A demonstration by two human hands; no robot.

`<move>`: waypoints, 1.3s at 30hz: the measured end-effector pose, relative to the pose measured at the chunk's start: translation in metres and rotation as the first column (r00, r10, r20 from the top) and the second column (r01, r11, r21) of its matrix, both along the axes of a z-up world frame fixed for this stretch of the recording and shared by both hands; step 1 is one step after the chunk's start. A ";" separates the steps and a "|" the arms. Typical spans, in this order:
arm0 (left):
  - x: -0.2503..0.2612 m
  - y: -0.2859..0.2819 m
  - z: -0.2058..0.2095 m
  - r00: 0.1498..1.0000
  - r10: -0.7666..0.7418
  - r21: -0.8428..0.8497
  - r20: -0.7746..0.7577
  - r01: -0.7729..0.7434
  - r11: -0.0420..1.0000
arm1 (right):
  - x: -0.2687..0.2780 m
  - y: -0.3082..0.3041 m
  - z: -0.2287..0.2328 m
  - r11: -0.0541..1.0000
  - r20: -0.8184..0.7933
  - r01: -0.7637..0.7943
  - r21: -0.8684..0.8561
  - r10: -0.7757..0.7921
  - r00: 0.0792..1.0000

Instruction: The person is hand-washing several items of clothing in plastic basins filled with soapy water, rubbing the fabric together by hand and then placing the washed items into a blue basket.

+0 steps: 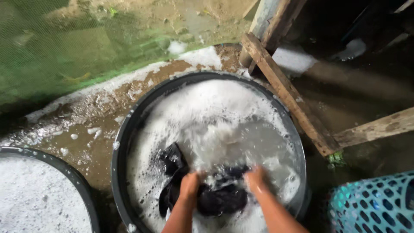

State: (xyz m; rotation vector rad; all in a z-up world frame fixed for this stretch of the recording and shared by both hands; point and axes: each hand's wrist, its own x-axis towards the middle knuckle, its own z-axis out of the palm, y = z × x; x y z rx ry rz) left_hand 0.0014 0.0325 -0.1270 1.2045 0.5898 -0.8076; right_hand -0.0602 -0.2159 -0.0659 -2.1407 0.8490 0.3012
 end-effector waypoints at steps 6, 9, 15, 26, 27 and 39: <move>0.017 -0.041 0.082 0.967 0.155 -0.369 -0.202 -0.221 0.902 | 0.017 0.120 0.087 0.846 0.784 -0.166 -0.507 0.532 0.319; 0.020 -0.057 0.097 0.968 0.131 -0.309 -0.212 -0.194 0.931 | 0.040 0.115 0.115 0.912 0.707 -0.115 -0.393 0.380 0.596; 0.008 -0.068 0.105 0.972 -0.003 -0.139 -0.234 -0.030 0.990 | 0.049 0.082 0.091 0.928 0.228 -0.038 -0.370 0.130 0.965; -0.031 -0.014 0.066 0.640 -0.581 0.433 0.503 0.395 0.810 | 0.018 0.071 0.085 0.585 0.155 -0.611 -0.533 0.778 0.609; -0.036 -0.010 0.053 0.646 -0.613 0.426 0.454 0.448 0.786 | 0.008 0.069 0.080 0.654 0.056 -0.638 -0.406 0.715 0.697; 0.006 -0.045 0.132 0.109 -0.501 0.473 0.859 0.206 0.857 | 0.088 -0.031 0.083 0.633 -0.205 -0.645 -0.427 0.627 0.751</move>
